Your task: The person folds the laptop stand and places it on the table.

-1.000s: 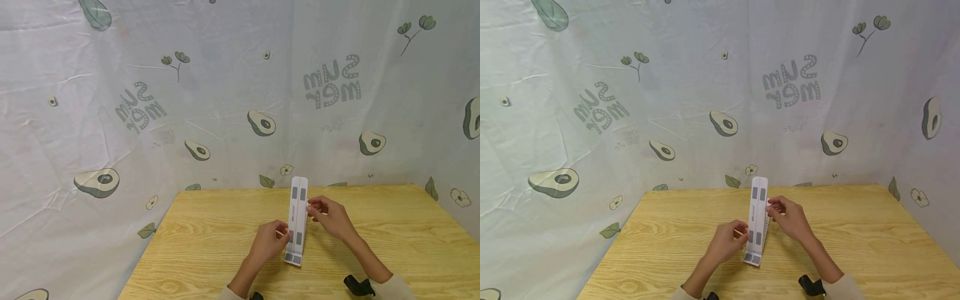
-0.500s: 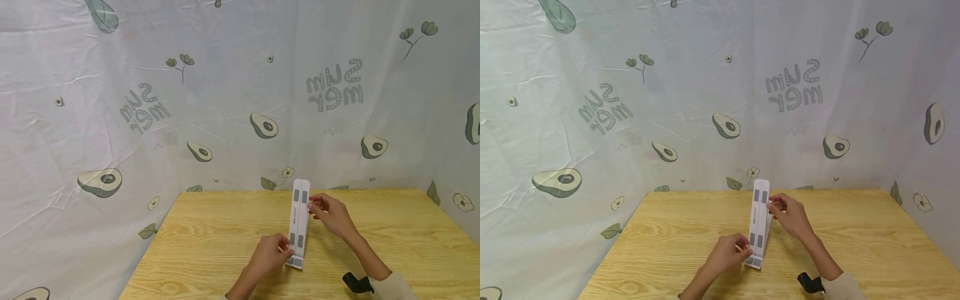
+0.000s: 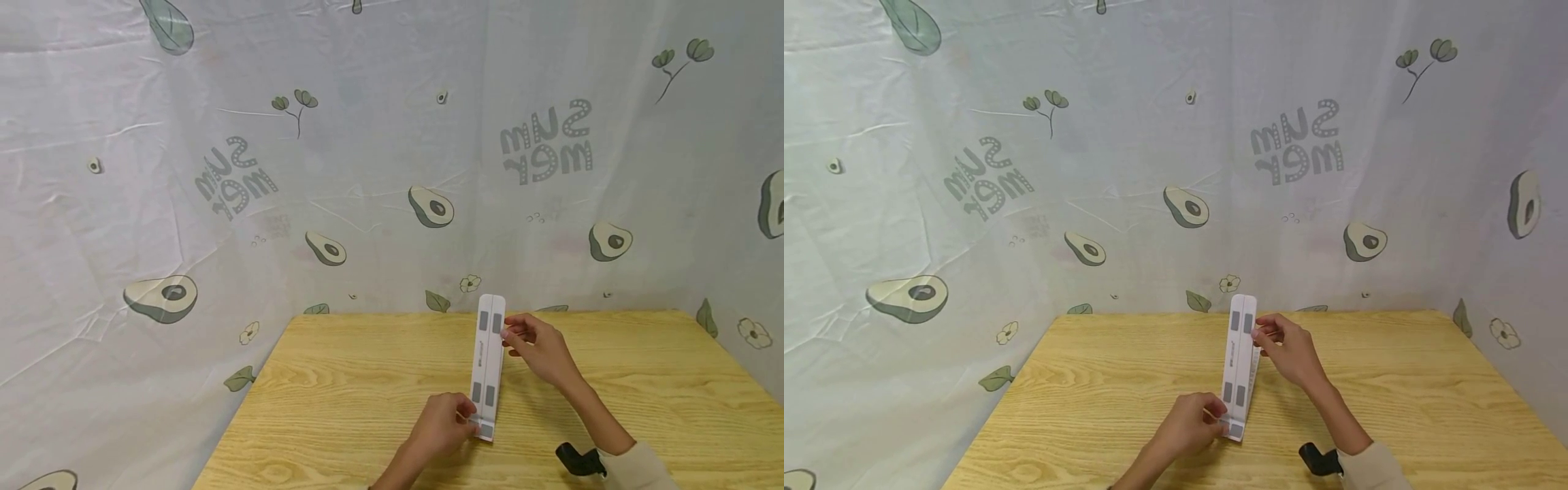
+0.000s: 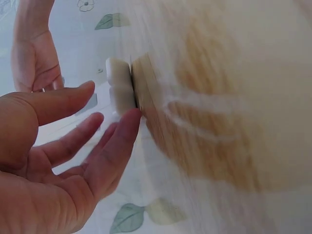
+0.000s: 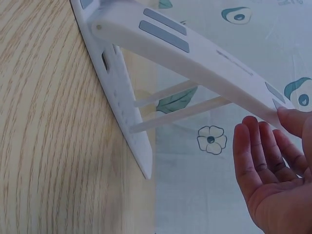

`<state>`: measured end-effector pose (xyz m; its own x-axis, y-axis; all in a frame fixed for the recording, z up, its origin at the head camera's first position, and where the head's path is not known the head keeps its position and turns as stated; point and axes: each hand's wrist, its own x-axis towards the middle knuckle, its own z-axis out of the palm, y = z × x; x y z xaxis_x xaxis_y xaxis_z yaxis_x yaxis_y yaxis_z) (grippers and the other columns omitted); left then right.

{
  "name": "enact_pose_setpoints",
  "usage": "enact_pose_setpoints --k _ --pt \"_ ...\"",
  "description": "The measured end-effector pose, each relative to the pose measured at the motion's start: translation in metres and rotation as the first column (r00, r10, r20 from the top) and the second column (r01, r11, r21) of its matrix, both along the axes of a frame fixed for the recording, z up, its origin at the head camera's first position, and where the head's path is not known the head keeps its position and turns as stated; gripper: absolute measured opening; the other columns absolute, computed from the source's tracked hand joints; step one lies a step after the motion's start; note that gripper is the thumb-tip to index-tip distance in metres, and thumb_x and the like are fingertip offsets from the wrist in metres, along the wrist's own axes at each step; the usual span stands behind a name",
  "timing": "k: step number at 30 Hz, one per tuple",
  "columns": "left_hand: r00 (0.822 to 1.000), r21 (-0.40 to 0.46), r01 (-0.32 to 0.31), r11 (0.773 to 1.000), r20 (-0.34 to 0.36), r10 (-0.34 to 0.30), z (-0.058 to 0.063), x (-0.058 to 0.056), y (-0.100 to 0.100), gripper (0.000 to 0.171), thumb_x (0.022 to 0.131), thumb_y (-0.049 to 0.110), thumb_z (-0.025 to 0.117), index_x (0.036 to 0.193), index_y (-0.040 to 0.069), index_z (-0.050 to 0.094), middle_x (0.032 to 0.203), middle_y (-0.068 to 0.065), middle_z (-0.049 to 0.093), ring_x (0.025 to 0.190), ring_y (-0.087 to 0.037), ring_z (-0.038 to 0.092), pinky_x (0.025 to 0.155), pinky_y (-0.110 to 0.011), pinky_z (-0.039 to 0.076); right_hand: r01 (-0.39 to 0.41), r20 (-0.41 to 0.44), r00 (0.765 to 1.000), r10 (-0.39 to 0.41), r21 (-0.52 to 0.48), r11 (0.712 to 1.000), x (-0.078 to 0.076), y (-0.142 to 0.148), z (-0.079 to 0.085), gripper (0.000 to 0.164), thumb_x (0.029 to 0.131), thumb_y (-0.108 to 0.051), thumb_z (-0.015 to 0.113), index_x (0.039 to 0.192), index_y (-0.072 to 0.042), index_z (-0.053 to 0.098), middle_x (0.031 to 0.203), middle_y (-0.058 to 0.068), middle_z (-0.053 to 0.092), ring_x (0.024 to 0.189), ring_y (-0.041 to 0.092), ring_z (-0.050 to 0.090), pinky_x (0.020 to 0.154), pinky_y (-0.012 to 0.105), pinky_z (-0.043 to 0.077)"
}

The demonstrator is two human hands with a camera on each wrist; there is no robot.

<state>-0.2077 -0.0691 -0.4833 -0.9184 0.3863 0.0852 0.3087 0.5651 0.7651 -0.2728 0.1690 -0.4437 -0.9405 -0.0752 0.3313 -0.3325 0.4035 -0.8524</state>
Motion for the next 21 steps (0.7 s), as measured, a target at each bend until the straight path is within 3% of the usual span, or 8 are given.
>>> enact_pose_setpoints --k 4,7,12,16,21 --pt "1.0 -0.002 -0.021 1.0 -0.01 0.021 0.0013 0.0026 0.0 0.017 0.086 0.004 0.088 0.098 -0.002 0.078 0.085 -0.008 0.073 0.073 -0.006 0.064 0.066 -0.02 0.053 0.001 0.011 1.0 -0.001 0.006 1.0 -0.0015 -0.0001 0.0005 0.034 0.107 -0.016 0.068 0.134 0.005 0.065 0.109 0.019 0.073 0.093 0.028 0.078 0.08 0.038 0.067" --pt "0.999 -0.007 -0.032 0.999 -0.019 0.031 0.001 0.0043 0.0002 0.017 0.086 0.004 0.088 0.097 -0.002 0.078 0.08 -0.004 0.069 0.069 -0.001 0.057 0.061 -0.019 0.049 -0.002 0.029 1.0 0.001 0.005 1.0 -0.0017 -0.0006 0.0006 0.036 0.107 -0.018 0.069 0.135 0.005 0.064 0.11 0.019 0.072 0.094 0.025 0.077 0.08 0.036 0.067" --pt "0.999 0.01 -0.046 0.999 0.002 0.046 -0.0004 0.0064 0.0008 0.015 0.085 0.003 0.087 0.095 -0.003 0.077 0.074 -0.001 0.067 0.063 0.0 0.051 0.057 -0.018 0.046 -0.009 0.058 0.998 0.01 -0.007 1.0 -0.001 -0.0022 0.0017 0.039 0.107 -0.02 0.07 0.136 0.005 0.063 0.11 0.018 0.071 0.097 0.033 0.076 0.078 0.033 0.067" --pt "0.997 0.07 -0.048 0.996 0.06 0.044 -0.0014 0.0065 0.0009 0.012 0.086 -0.001 0.085 0.094 -0.003 0.076 0.071 0.0 0.066 0.057 -0.001 0.056 0.052 -0.017 0.046 -0.013 0.059 0.998 0.014 -0.005 1.0 -0.0014 -0.0025 0.002 0.039 0.107 -0.021 0.069 0.135 0.005 0.064 0.11 0.018 0.071 0.096 0.032 0.076 0.08 0.036 0.067" --pt "0.99 0.144 -0.062 0.988 0.137 0.043 -0.0029 0.0065 -0.0005 0.01 0.087 -0.003 0.082 0.093 -0.004 0.074 0.07 0.002 0.064 0.053 -0.012 0.068 0.046 -0.017 0.047 -0.02 0.062 0.998 0.019 0.002 1.0 -0.0017 -0.0026 0.0014 0.039 0.107 -0.022 0.069 0.134 0.005 0.064 0.11 0.018 0.072 0.095 0.025 0.077 0.08 0.035 0.067"
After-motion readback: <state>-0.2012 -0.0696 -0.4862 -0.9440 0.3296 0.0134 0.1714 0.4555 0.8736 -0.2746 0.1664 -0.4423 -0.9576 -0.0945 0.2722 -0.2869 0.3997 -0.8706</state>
